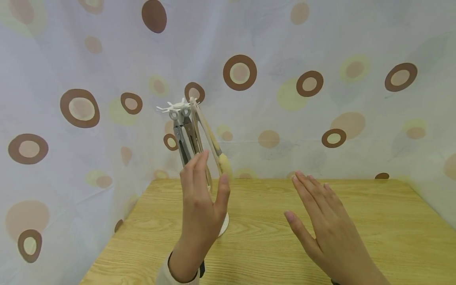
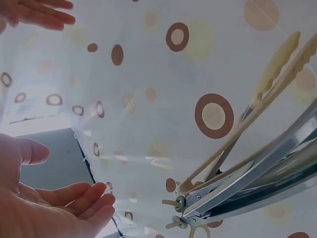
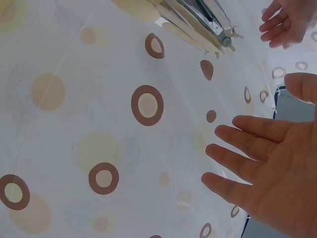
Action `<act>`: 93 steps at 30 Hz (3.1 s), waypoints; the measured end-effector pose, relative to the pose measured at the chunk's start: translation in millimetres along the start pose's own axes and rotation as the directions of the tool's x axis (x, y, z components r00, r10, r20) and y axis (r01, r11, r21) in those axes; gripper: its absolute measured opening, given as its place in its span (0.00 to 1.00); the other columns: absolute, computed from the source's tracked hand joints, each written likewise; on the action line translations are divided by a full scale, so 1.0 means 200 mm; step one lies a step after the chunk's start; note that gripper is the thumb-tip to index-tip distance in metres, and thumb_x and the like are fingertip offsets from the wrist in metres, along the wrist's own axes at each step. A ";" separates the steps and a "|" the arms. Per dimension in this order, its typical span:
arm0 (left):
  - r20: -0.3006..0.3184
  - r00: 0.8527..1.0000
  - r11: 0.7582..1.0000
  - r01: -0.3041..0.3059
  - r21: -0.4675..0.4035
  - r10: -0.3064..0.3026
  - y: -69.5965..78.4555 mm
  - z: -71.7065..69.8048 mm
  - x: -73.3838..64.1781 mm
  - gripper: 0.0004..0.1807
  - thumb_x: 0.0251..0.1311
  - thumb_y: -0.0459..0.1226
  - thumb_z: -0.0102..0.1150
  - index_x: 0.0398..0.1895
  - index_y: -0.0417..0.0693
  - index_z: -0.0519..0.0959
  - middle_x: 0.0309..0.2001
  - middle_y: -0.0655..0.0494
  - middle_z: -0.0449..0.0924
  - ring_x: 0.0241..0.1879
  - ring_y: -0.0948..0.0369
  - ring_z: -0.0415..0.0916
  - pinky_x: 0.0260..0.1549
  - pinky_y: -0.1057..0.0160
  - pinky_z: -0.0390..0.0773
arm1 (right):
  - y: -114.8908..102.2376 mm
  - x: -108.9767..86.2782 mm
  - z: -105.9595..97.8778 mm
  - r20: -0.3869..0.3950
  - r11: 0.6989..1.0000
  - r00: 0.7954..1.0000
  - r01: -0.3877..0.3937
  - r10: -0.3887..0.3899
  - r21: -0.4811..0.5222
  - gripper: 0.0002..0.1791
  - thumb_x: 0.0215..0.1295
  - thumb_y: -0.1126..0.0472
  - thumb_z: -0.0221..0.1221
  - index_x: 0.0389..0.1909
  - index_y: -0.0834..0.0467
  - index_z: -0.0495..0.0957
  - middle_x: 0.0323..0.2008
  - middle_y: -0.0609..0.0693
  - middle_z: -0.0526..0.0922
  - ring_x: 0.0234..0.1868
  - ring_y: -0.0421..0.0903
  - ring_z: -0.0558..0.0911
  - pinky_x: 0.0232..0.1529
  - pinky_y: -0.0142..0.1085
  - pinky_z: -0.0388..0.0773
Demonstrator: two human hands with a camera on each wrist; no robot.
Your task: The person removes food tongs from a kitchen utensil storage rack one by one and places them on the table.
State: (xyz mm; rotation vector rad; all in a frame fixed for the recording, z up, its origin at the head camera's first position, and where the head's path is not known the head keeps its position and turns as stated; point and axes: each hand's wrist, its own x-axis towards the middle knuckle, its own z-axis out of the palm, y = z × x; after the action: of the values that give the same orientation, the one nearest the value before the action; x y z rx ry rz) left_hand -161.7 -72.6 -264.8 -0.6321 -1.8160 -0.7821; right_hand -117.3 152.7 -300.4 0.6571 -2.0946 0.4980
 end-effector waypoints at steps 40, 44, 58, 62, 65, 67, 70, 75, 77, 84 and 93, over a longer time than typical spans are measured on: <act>-0.117 0.975 0.979 -0.176 0.103 0.188 -0.50 -0.08 0.41 0.20 0.66 0.33 0.41 0.55 0.28 0.72 0.53 0.35 0.72 0.53 0.41 0.68 0.56 0.48 0.65 | 0.00 0.00 0.01 0.011 1.000 1.000 0.011 -0.011 0.010 0.34 0.75 0.42 0.39 0.70 0.62 0.61 0.68 0.57 0.66 0.69 0.54 0.62 0.72 0.41 0.45; -0.093 0.976 0.975 -0.183 0.126 0.196 -0.55 -0.08 0.46 0.21 0.67 0.35 0.40 0.54 0.28 0.73 0.51 0.35 0.73 0.52 0.41 0.68 0.54 0.46 0.65 | 0.01 0.00 0.02 0.014 1.000 1.000 0.013 -0.013 0.012 0.34 0.75 0.42 0.40 0.70 0.63 0.61 0.68 0.57 0.66 0.70 0.53 0.62 0.72 0.41 0.45; 0.070 0.983 0.980 -0.177 0.094 0.170 -0.69 -0.07 0.54 0.20 0.71 0.35 0.35 0.49 0.27 0.75 0.48 0.34 0.74 0.48 0.41 0.69 0.50 0.45 0.65 | 0.02 -0.01 0.03 0.032 1.000 0.999 0.000 0.000 -0.001 0.34 0.75 0.42 0.39 0.70 0.63 0.61 0.69 0.57 0.65 0.70 0.54 0.62 0.72 0.41 0.45; 0.077 0.981 0.979 -0.182 0.092 0.175 -0.69 -0.07 0.55 0.20 0.71 0.35 0.35 0.47 0.27 0.75 0.47 0.35 0.74 0.47 0.41 0.69 0.49 0.45 0.65 | 0.01 -0.01 0.03 0.032 1.000 0.999 0.005 -0.005 0.002 0.34 0.75 0.43 0.39 0.70 0.63 0.62 0.69 0.57 0.65 0.69 0.54 0.62 0.72 0.41 0.45; 0.076 0.980 0.978 -0.188 0.085 0.182 -0.69 -0.07 0.55 0.20 0.71 0.34 0.35 0.46 0.28 0.76 0.45 0.35 0.75 0.47 0.41 0.69 0.49 0.46 0.65 | 0.01 0.00 0.03 0.032 1.000 0.999 0.008 -0.008 0.002 0.33 0.75 0.43 0.39 0.70 0.63 0.62 0.69 0.57 0.65 0.69 0.55 0.63 0.72 0.41 0.45; 0.077 0.980 0.978 -0.191 0.085 0.184 -0.69 -0.07 0.55 0.19 0.71 0.34 0.35 0.46 0.28 0.76 0.45 0.35 0.75 0.46 0.41 0.69 0.49 0.46 0.65 | 0.01 0.00 0.03 0.032 1.000 0.999 0.010 -0.010 0.000 0.33 0.75 0.43 0.39 0.70 0.63 0.62 0.69 0.57 0.65 0.69 0.55 0.63 0.72 0.41 0.45; 0.079 0.980 0.977 -0.192 0.089 0.185 -0.69 -0.07 0.56 0.19 0.71 0.34 0.36 0.45 0.28 0.76 0.44 0.35 0.75 0.46 0.41 0.69 0.49 0.46 0.65 | 0.01 -0.01 0.03 0.033 1.000 0.999 0.010 -0.010 -0.004 0.34 0.75 0.43 0.39 0.70 0.63 0.61 0.69 0.57 0.65 0.69 0.55 0.63 0.72 0.41 0.44; 0.076 0.981 0.980 -0.182 0.083 0.176 -0.69 -0.07 0.56 0.18 0.71 0.34 0.37 0.43 0.28 0.77 0.43 0.35 0.76 0.45 0.42 0.70 0.49 0.47 0.66 | 0.01 -0.01 0.04 0.031 1.000 0.999 0.011 -0.011 -0.006 0.34 0.75 0.43 0.39 0.69 0.64 0.63 0.69 0.56 0.65 0.69 0.54 0.62 0.72 0.41 0.44; 0.079 0.981 0.980 -0.181 0.082 0.175 -0.70 -0.07 0.56 0.18 0.71 0.34 0.37 0.42 0.28 0.77 0.42 0.35 0.76 0.45 0.41 0.70 0.49 0.47 0.66 | 0.01 -0.01 0.04 0.033 1.000 0.999 0.009 -0.009 -0.005 0.34 0.75 0.43 0.39 0.68 0.64 0.63 0.69 0.56 0.65 0.70 0.54 0.62 0.72 0.40 0.44; 0.085 0.984 0.984 -0.166 0.073 0.159 -0.71 -0.08 0.56 0.19 0.71 0.34 0.35 0.41 0.29 0.77 0.42 0.36 0.77 0.45 0.41 0.69 0.50 0.46 0.67 | 0.02 -0.01 0.06 0.050 1.000 0.999 0.000 -0.001 0.004 0.33 0.75 0.44 0.41 0.68 0.64 0.64 0.68 0.57 0.66 0.70 0.54 0.62 0.72 0.40 0.44; 0.097 0.984 0.984 -0.159 0.083 0.151 -0.69 -0.08 0.57 0.19 0.71 0.34 0.35 0.43 0.28 0.77 0.42 0.36 0.77 0.45 0.41 0.69 0.50 0.46 0.67 | 0.04 0.00 0.10 0.057 0.999 0.998 0.032 -0.033 0.026 0.32 0.74 0.46 0.43 0.68 0.64 0.64 0.65 0.59 0.69 0.68 0.54 0.65 0.72 0.39 0.46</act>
State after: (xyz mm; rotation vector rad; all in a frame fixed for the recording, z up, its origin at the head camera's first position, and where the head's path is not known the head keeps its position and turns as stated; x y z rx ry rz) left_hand -292.9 -167.2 -184.3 -0.7497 -1.8476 -0.5723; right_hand -134.0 147.5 -311.3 0.7265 -2.1313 0.4927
